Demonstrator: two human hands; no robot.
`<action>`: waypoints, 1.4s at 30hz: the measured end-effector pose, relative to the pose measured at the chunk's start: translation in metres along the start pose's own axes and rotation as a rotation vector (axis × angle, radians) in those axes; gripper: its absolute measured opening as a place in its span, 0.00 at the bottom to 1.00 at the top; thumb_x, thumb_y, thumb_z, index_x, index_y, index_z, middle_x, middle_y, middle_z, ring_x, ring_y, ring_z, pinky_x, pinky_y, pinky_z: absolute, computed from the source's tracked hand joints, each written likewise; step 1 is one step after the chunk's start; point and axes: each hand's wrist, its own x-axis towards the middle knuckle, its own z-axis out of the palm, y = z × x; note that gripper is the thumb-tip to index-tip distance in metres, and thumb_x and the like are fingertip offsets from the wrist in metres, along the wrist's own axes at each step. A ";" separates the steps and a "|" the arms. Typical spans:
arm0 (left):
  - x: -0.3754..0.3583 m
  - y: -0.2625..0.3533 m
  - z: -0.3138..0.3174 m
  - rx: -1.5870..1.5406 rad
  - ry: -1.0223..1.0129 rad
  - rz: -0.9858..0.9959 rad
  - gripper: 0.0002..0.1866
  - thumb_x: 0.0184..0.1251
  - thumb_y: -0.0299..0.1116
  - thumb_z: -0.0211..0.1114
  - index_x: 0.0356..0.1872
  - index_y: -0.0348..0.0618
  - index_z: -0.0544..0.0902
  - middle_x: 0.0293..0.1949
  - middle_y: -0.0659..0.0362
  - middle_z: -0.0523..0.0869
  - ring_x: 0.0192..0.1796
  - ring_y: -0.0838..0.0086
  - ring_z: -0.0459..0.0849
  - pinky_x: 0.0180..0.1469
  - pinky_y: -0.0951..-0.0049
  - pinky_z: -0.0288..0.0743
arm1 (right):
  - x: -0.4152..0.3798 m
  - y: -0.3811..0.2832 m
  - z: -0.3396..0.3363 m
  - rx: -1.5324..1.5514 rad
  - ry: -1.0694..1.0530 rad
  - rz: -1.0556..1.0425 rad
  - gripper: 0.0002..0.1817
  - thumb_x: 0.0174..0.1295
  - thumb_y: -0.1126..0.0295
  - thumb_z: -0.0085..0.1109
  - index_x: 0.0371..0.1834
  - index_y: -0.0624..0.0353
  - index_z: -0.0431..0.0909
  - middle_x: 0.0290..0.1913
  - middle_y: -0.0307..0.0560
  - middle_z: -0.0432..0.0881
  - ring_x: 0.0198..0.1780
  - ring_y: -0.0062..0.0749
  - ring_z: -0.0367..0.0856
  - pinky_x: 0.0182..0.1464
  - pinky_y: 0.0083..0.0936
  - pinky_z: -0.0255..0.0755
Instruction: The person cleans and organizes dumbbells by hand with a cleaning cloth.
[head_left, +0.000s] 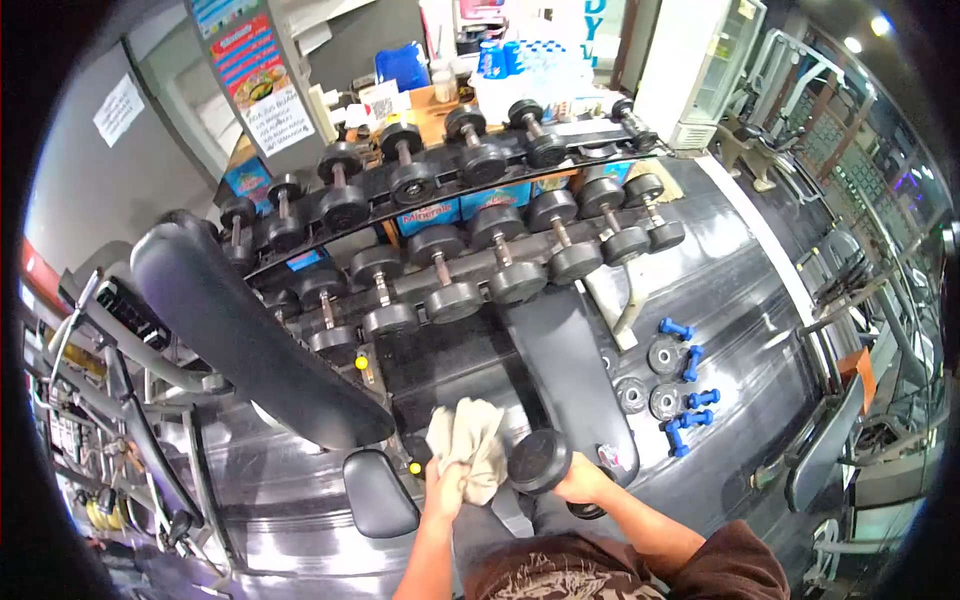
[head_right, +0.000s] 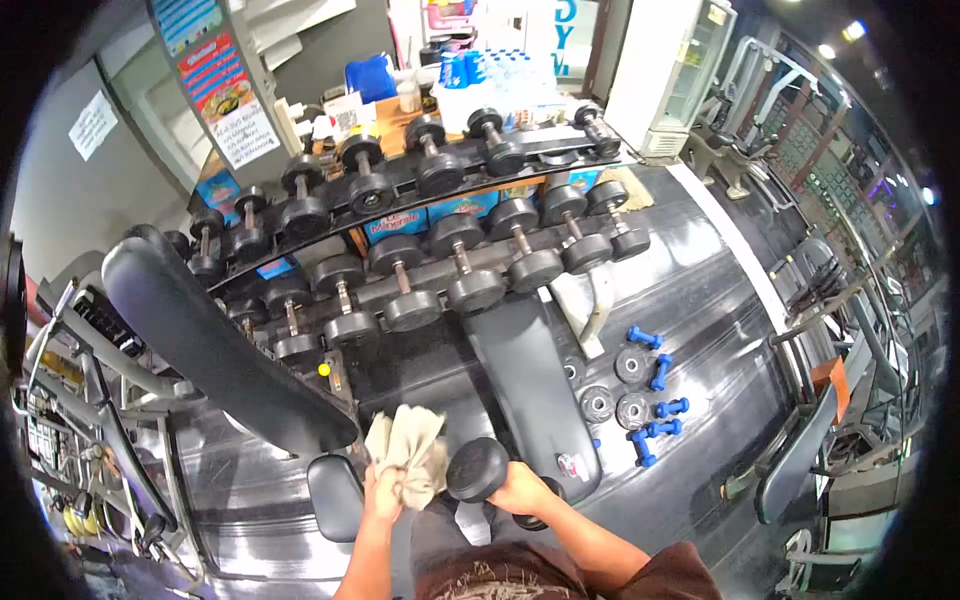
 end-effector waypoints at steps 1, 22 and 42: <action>-0.013 0.028 0.040 0.241 -0.207 0.106 0.17 0.57 0.26 0.56 0.48 0.33 0.81 0.32 0.59 0.84 0.29 0.73 0.82 0.30 0.76 0.76 | -0.010 0.016 0.006 -0.014 0.004 0.109 0.21 0.54 0.59 0.67 0.46 0.64 0.81 0.42 0.62 0.85 0.46 0.53 0.85 0.50 0.37 0.77; -0.059 0.069 0.147 0.048 -0.346 0.087 0.14 0.62 0.30 0.55 0.41 0.34 0.84 0.35 0.55 0.87 0.41 0.73 0.85 0.40 0.74 0.79 | -0.089 0.004 -0.067 -0.234 0.109 0.566 0.23 0.45 0.54 0.69 0.40 0.59 0.87 0.38 0.61 0.87 0.46 0.54 0.85 0.52 0.41 0.77; -0.091 0.058 0.161 0.038 -0.451 -0.205 0.19 0.69 0.32 0.60 0.56 0.30 0.78 0.49 0.54 0.86 0.54 0.66 0.84 0.59 0.64 0.77 | -0.092 0.068 -0.090 -0.084 0.274 0.409 0.23 0.47 0.55 0.68 0.38 0.66 0.85 0.37 0.66 0.85 0.44 0.56 0.85 0.50 0.42 0.77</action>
